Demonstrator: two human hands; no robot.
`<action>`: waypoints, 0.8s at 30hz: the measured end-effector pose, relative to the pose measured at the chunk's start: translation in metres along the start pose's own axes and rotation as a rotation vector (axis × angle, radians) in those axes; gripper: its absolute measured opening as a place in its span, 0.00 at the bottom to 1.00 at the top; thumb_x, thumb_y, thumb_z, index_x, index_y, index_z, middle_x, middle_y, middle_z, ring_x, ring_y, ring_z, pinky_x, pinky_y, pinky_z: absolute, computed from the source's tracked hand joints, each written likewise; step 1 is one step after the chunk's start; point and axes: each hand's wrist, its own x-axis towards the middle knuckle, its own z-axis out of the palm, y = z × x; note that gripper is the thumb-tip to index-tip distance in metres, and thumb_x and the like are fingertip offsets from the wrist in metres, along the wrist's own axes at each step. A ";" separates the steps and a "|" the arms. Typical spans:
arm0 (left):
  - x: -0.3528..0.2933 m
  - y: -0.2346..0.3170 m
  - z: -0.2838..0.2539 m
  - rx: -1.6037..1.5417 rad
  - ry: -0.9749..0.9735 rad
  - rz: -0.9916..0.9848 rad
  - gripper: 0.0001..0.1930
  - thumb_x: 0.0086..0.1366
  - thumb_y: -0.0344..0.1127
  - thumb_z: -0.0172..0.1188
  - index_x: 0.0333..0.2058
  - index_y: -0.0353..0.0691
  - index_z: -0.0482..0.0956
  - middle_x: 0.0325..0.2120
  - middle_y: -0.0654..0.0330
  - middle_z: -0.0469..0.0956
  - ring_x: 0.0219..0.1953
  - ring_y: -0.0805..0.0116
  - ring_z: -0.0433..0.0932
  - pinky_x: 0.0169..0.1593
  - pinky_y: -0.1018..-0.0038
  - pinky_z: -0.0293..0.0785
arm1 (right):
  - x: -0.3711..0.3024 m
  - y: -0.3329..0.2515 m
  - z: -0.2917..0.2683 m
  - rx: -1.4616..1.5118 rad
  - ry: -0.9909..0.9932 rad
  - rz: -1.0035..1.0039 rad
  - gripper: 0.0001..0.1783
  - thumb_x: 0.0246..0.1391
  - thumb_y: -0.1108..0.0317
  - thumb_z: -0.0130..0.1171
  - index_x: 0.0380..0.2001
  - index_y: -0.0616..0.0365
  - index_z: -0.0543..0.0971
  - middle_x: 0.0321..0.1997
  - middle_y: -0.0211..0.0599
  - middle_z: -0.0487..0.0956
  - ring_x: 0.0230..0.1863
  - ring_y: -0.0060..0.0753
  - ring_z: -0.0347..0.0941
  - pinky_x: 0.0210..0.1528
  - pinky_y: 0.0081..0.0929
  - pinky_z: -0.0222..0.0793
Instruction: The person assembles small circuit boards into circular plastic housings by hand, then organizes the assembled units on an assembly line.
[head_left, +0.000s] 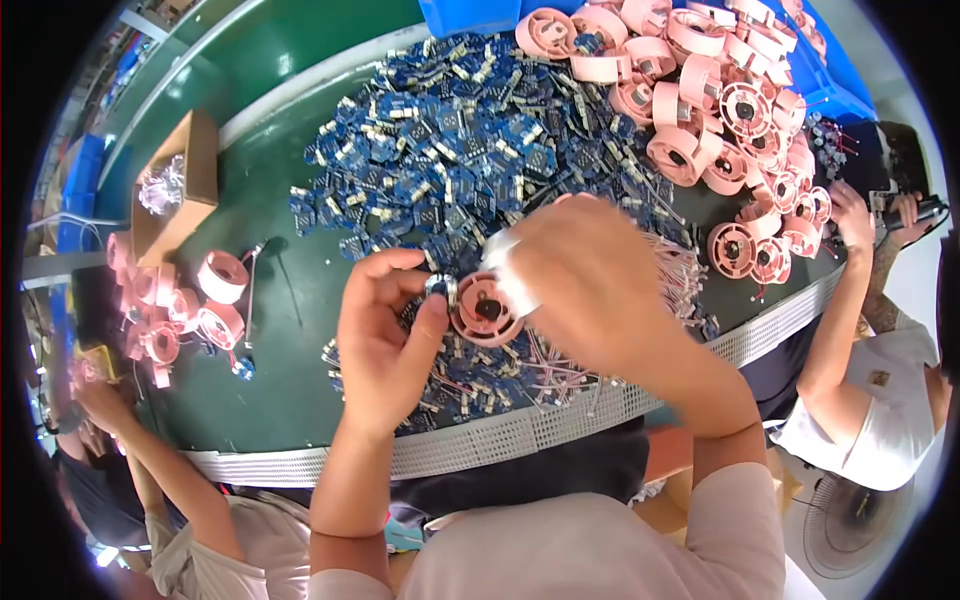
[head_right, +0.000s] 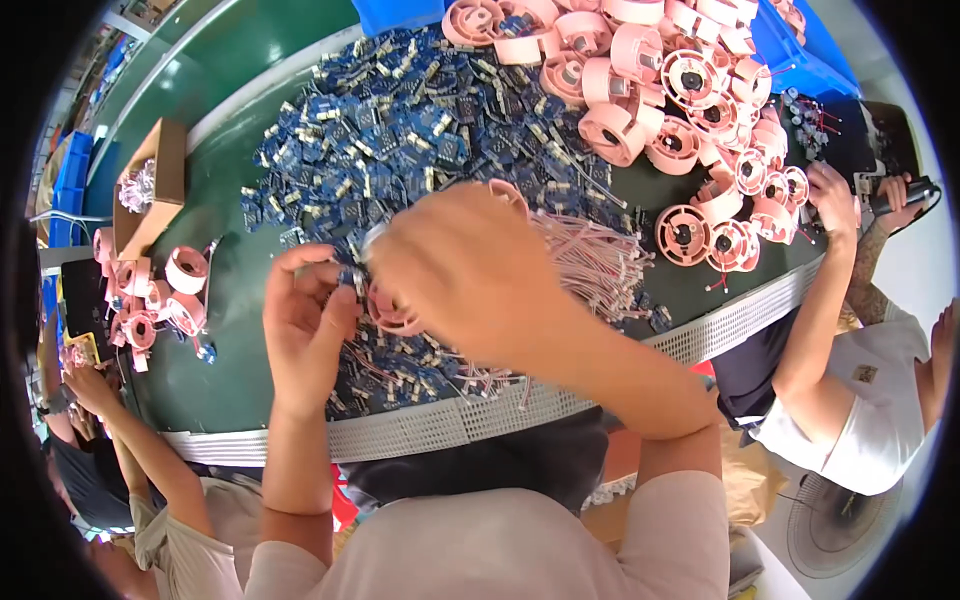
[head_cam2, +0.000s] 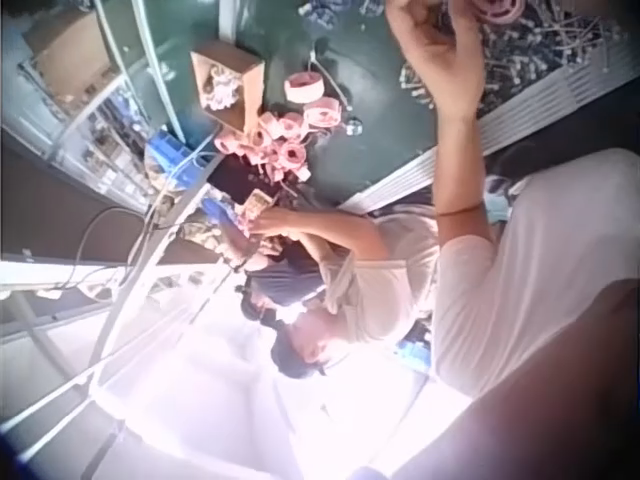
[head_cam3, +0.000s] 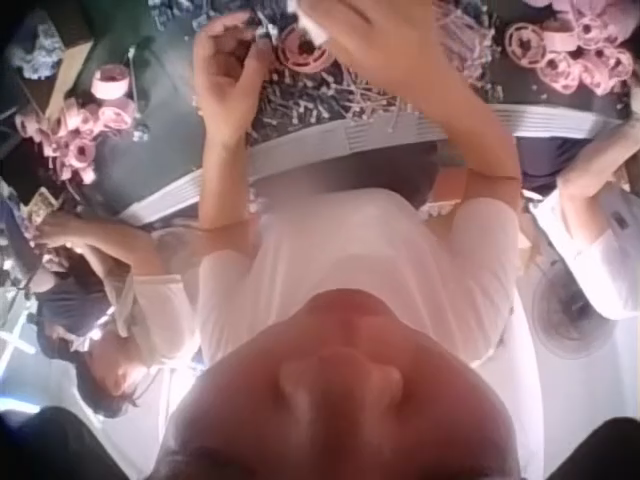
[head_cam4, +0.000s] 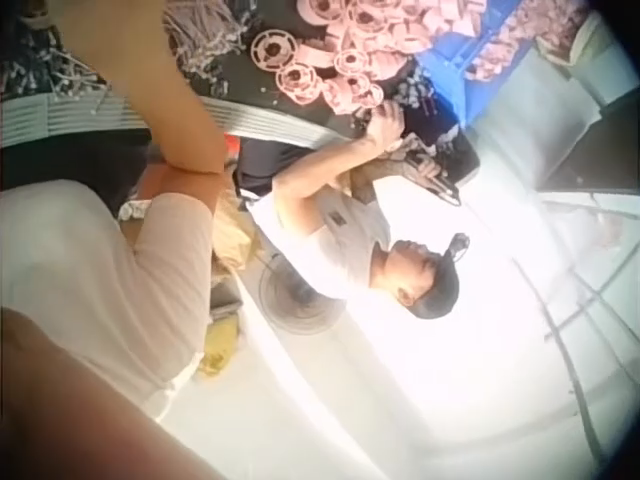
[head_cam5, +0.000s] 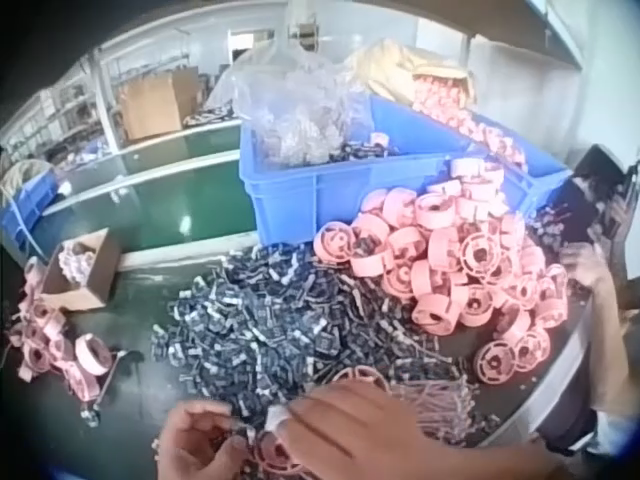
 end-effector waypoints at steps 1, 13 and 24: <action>0.001 -0.003 -0.001 -0.015 -0.012 0.008 0.10 0.59 0.18 0.52 0.40 0.32 0.73 0.36 0.59 0.73 0.37 0.76 0.71 0.42 0.81 0.68 | 0.005 -0.004 0.011 -0.029 0.042 -0.049 0.14 0.35 0.68 0.57 0.31 0.59 0.74 0.31 0.36 0.72 0.34 0.38 0.70 0.37 0.35 0.67; -0.001 0.005 -0.005 -0.041 -0.101 -0.091 0.09 0.59 0.22 0.57 0.40 0.33 0.75 0.32 0.62 0.76 0.28 0.81 0.73 0.26 0.86 0.68 | -0.004 -0.003 0.027 0.153 0.030 -0.093 0.14 0.35 0.72 0.62 0.31 0.63 0.77 0.32 0.37 0.74 0.28 0.35 0.72 0.27 0.28 0.68; -0.002 -0.004 -0.003 0.024 -0.107 0.057 0.09 0.60 0.20 0.56 0.40 0.33 0.74 0.33 0.61 0.74 0.31 0.79 0.73 0.30 0.84 0.70 | -0.009 -0.015 0.022 0.553 -0.060 0.479 0.09 0.44 0.75 0.62 0.32 0.62 0.78 0.26 0.35 0.74 0.23 0.27 0.71 0.23 0.21 0.64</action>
